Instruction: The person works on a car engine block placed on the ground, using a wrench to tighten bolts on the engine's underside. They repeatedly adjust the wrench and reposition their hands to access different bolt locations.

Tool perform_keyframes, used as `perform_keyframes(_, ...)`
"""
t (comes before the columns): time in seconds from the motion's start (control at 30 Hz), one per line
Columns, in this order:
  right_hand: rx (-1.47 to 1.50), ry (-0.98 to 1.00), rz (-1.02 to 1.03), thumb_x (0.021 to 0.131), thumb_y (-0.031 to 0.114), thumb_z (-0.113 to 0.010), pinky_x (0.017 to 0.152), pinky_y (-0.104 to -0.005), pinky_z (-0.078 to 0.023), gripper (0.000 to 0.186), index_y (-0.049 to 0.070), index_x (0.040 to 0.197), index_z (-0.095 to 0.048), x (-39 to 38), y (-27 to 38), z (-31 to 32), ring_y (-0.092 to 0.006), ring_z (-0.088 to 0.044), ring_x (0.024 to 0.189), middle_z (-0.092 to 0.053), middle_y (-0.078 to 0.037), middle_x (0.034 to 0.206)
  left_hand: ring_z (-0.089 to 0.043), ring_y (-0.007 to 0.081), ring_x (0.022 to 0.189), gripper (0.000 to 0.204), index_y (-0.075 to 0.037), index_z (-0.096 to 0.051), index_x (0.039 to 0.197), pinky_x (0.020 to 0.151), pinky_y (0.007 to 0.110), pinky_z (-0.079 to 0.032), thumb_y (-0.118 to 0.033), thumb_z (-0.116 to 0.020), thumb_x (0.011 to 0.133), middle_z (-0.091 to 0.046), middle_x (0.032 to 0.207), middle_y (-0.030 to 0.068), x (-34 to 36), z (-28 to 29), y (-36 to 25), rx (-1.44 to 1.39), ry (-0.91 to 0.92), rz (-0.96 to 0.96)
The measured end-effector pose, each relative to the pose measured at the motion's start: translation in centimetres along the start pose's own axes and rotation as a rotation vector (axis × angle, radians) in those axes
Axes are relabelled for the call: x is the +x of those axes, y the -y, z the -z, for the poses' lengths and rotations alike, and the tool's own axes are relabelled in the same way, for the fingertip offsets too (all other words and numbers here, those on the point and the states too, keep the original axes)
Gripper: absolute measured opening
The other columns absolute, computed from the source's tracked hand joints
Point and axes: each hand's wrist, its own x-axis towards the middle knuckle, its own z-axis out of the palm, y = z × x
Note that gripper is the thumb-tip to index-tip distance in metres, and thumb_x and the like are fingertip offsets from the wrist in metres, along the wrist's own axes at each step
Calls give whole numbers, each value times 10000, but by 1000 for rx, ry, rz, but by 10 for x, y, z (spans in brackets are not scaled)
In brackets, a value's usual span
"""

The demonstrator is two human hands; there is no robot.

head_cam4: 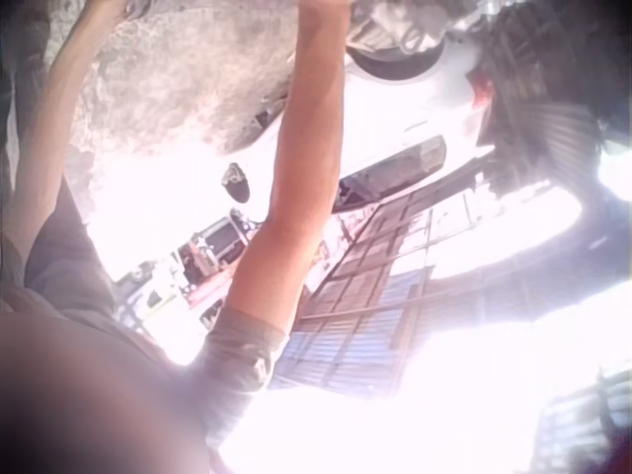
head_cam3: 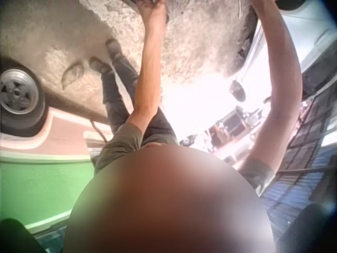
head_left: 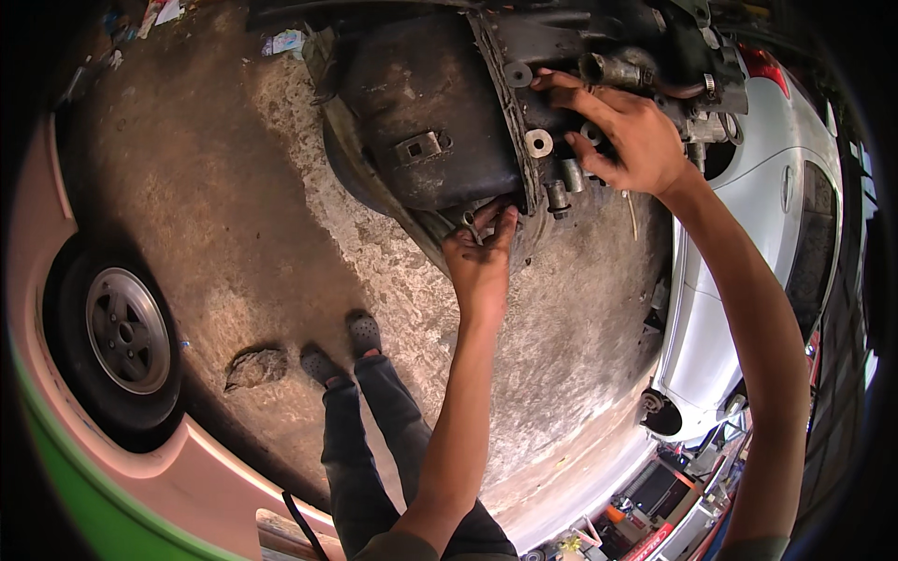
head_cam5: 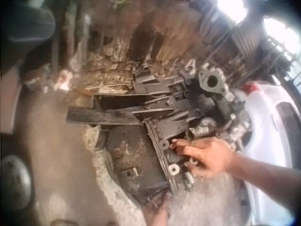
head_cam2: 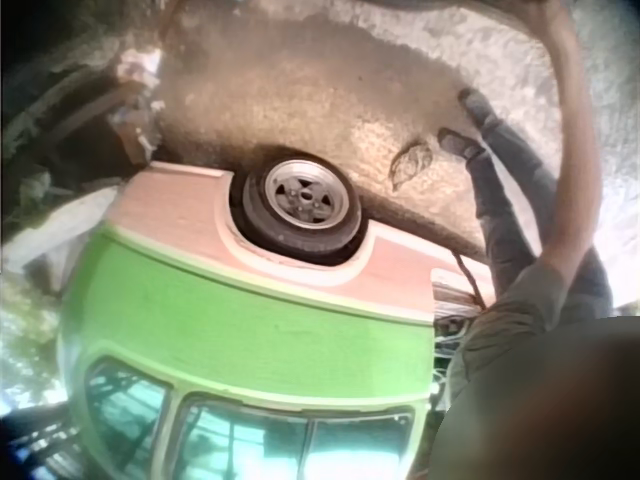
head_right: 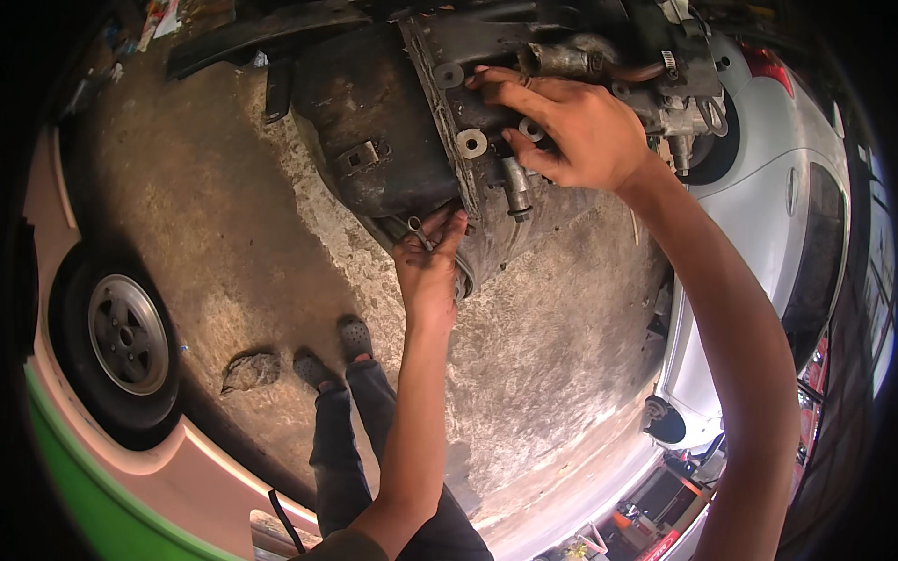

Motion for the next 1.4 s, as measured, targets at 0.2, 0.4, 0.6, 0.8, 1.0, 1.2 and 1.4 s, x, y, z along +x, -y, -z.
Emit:
perform_keyframes(0.2, -52, -79, 20, 825, 203, -647, 786, -368, -578, 343, 104, 1150, -600, 4, -3, -1, -296, -689, 909, -679, -76, 1154, -597, 127, 846, 195, 64, -685, 1001, 775, 275, -467, -45, -743, 850, -684, 939, 80, 12, -5, -10, 24, -8, -57)
perform_keyframes(0.4, -54, -114, 62, 832, 206, -646, 772, -383, -580, 360, 110, 1175, -594, 5, -2, 0, -311, -688, 907, -677, -78, 1161, -589, 129, 857, 239, 85, -620, 1036, 798, 250, -454, -6, -739, 850, -651, 955, 97, 13, -4, -2, -9, -62, 112)
perform_keyframes(0.6, -18, 34, -58, 805, 130, -602, 890, -400, -539, 367, 34, 1158, -584, 1, 1, 4, -360, -637, 1042, -604, -124, 1298, -554, 122, 773, 234, 13, -604, 1061, 720, 252, -453, -176, -677, 943, -587, 846, 23, 11, -3, 14, -134, 10, 104)
perform_keyframes(0.8, -55, -126, 46, 837, 204, -640, 768, -383, -579, 358, 121, 1184, -605, 4, -3, -2, -311, -689, 905, -683, -77, 1147, -392, 9, 614, 181, -108, -560, 981, 521, 229, -315, -202, -703, 925, -543, 834, -65, -5, 20, 12, -245, 113, 141)
perform_keyframes(1.0, -55, -85, 21, 837, 208, -636, 776, -396, -579, 367, 114, 1189, -599, 4, -4, -3, -324, -688, 894, -689, -97, 1115, -538, 60, 781, 159, -14, -697, 1028, 711, 240, -434, -124, -701, 914, -659, 884, 13, -2, 18, 10, 52, -14, -116)
perform_keyframes(1.2, -69, -93, 36, 850, 244, -619, 774, -393, -584, 387, 119, 1215, -582, 2, -6, -4, -327, -688, 901, -691, -101, 1100, -590, 129, 906, 186, 19, -709, 1068, 855, 269, -446, -84, -683, 915, -700, 996, 67, -5, -2, 4, 122, -16, -170)
perform_keyframes(1.4, -62, -125, 38, 849, 250, -619, 762, -401, -587, 402, 132, 1231, -580, 3, -6, -6, -326, -695, 874, -696, -103, 1084, -603, 153, 965, 210, 13, -694, 1105, 901, 307, -444, -89, -671, 923, -702, 1035, 85, -13, -4, 0, 116, 5, -191)
